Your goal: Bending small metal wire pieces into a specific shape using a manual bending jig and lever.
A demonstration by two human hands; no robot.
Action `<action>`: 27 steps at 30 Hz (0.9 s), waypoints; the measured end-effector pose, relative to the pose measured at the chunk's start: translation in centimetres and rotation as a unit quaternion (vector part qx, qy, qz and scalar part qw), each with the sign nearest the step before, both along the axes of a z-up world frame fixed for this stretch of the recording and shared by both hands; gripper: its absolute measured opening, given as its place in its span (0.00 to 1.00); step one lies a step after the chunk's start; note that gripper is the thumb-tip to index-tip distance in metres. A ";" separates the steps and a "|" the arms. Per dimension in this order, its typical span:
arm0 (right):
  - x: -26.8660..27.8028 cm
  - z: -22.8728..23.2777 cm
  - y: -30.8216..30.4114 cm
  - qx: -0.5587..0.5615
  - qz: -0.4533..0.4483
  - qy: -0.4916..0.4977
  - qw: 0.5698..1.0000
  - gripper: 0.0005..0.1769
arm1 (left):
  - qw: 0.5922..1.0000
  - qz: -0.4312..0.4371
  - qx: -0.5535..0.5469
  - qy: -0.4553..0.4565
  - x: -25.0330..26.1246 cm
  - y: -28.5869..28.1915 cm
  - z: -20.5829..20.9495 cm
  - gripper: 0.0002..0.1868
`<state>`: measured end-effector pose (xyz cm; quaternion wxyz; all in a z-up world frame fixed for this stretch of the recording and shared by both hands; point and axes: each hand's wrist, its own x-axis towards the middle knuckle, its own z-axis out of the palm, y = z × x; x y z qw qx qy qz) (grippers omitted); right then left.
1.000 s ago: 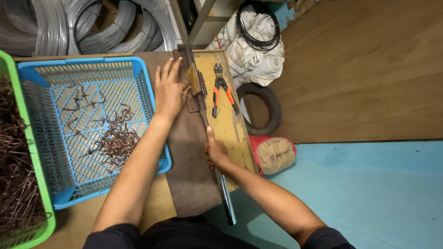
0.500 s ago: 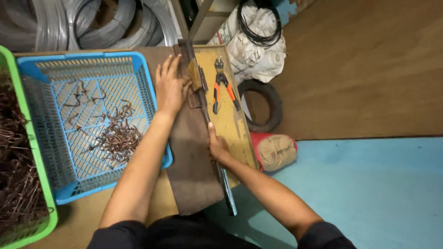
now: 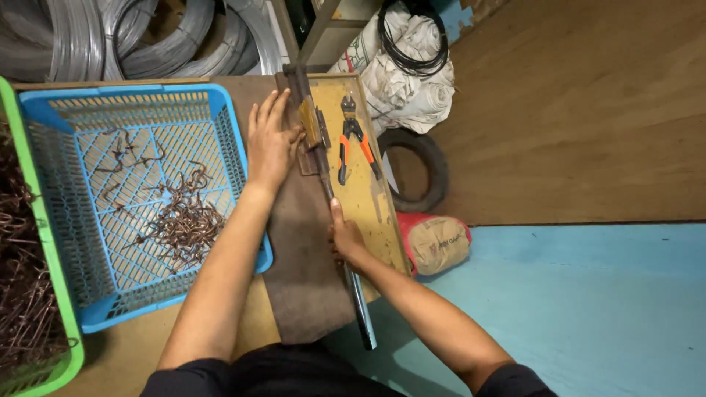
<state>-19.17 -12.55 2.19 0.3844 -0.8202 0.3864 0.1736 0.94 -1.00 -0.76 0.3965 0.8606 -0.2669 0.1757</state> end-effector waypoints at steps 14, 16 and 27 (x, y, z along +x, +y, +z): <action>0.3 -0.9 -0.5 0.020 -0.008 0.004 1.000 0.52 | 0.999 0.003 -0.012 -0.036 0.0 0.3 0.6 0.05; -0.1 -1.2 -0.6 0.020 -0.006 0.004 1.000 0.52 | 0.999 0.002 -0.009 -0.041 -0.3 0.3 0.3 0.06; -0.3 -2.3 -1.0 0.025 -0.014 -0.002 1.000 0.53 | 0.999 0.004 -0.011 -0.039 -0.1 0.1 0.0 0.06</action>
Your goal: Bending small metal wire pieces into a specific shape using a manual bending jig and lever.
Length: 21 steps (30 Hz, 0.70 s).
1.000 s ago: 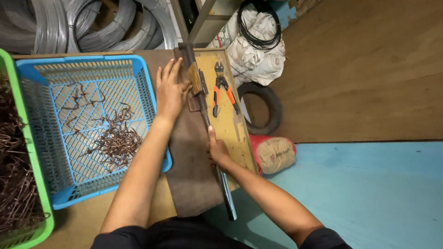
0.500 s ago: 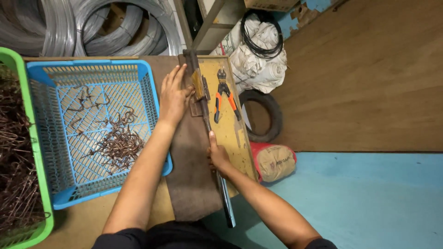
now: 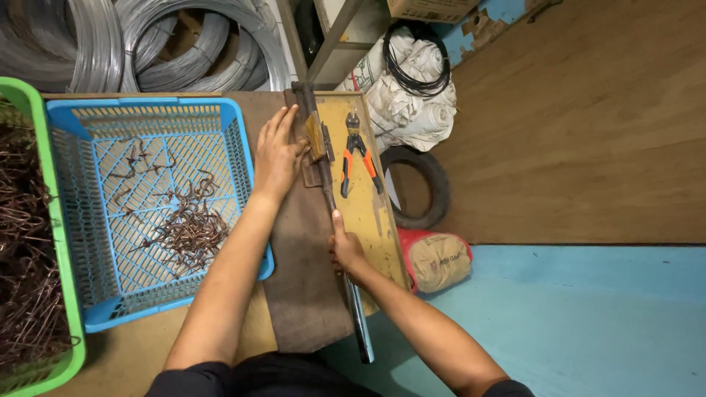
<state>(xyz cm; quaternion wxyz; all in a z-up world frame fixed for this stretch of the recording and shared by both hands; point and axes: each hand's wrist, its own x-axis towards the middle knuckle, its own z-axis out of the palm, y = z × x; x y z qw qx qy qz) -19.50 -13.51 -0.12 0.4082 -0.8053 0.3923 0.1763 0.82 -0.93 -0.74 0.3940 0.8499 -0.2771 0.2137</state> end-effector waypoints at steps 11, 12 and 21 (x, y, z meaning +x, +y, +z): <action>0.0 -0.9 -0.5 0.016 -0.028 -0.002 0.999 0.50 | 1.000 -0.006 -0.005 0.006 -0.1 0.2 0.7 0.06; -0.2 -1.2 -0.6 0.020 -0.036 -0.003 0.999 0.50 | 1.000 -0.007 -0.002 0.007 -0.1 0.2 0.7 0.06; 0.2 -3.1 -1.4 0.016 -0.042 0.014 0.999 0.52 | 1.000 -0.005 -0.001 0.008 -0.1 0.1 0.4 0.06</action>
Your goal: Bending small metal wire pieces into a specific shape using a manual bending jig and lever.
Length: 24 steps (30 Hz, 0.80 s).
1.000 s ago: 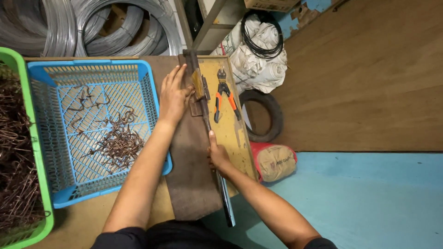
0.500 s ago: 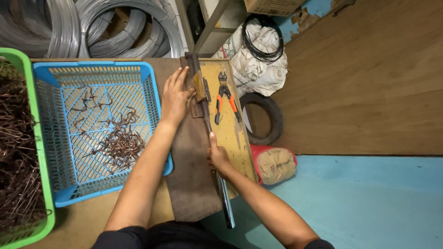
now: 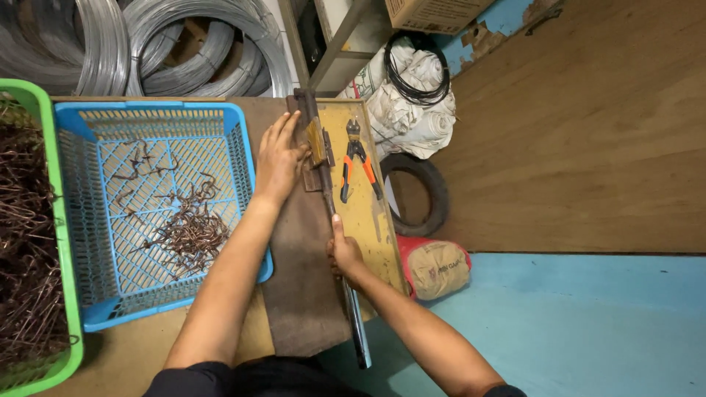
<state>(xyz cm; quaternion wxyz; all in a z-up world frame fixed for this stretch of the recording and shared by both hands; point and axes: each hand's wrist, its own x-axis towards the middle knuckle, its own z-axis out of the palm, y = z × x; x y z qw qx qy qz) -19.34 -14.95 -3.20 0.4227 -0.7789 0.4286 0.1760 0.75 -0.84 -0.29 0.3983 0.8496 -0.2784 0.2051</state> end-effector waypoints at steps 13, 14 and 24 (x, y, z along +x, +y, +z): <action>0.1 5.0 2.2 0.058 -0.060 -0.050 0.995 0.48 | 1.000 0.004 -0.002 -0.020 0.4 -0.1 -0.9 0.06; 0.1 4.8 2.1 0.047 -0.060 -0.051 0.996 0.47 | 1.000 0.004 -0.002 -0.021 0.6 -0.1 -1.5 0.07; 0.4 2.1 -2.3 -0.191 0.158 -0.308 0.918 0.18 | 1.000 0.007 -0.004 -0.009 0.5 -0.1 -1.1 0.06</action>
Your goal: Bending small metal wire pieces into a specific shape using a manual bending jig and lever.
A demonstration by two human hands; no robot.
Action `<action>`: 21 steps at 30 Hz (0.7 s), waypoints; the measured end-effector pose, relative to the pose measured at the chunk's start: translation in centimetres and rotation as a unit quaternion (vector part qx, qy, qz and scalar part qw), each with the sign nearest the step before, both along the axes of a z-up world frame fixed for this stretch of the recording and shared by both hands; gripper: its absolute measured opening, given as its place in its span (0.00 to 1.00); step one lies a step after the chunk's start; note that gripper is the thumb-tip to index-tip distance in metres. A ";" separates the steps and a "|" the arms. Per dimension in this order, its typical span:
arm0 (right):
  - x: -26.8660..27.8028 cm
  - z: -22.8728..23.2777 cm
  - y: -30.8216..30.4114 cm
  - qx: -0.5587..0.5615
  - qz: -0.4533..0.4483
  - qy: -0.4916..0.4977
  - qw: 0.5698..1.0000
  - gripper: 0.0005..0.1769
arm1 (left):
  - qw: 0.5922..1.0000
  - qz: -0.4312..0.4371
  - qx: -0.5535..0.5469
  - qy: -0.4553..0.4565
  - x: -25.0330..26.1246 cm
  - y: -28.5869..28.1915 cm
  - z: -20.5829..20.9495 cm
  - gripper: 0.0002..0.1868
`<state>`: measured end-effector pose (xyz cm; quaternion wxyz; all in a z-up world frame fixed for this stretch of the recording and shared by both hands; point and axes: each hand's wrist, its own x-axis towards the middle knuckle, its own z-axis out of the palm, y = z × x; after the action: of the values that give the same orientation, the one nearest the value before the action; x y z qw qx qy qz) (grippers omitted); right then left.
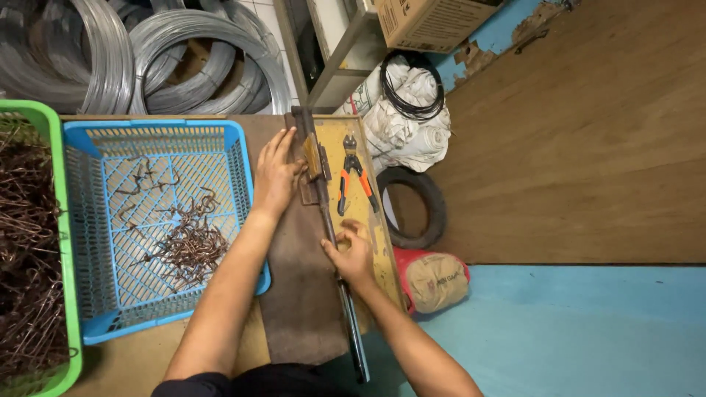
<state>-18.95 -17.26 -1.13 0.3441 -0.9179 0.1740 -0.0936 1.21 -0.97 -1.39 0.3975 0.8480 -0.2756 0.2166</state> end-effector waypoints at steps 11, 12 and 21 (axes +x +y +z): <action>1.8 11.5 3.3 -0.112 0.046 0.029 0.992 0.14 | 0.995 0.005 0.027 0.098 -0.5 0.6 -0.1 0.06; 2.1 12.5 3.3 -0.115 0.042 0.041 0.992 0.14 | 0.992 0.002 0.041 0.121 -0.4 0.6 -0.1 0.06; 3.9 19.1 4.5 -0.228 0.092 0.103 0.964 0.12 | 0.954 0.040 0.225 0.194 -0.8 -0.6 -2.1 0.15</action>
<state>-15.01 -12.72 17.94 0.1128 -0.9888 0.0974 -0.0037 0.40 -1.52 -3.48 0.2329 0.9515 -0.2007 -0.0038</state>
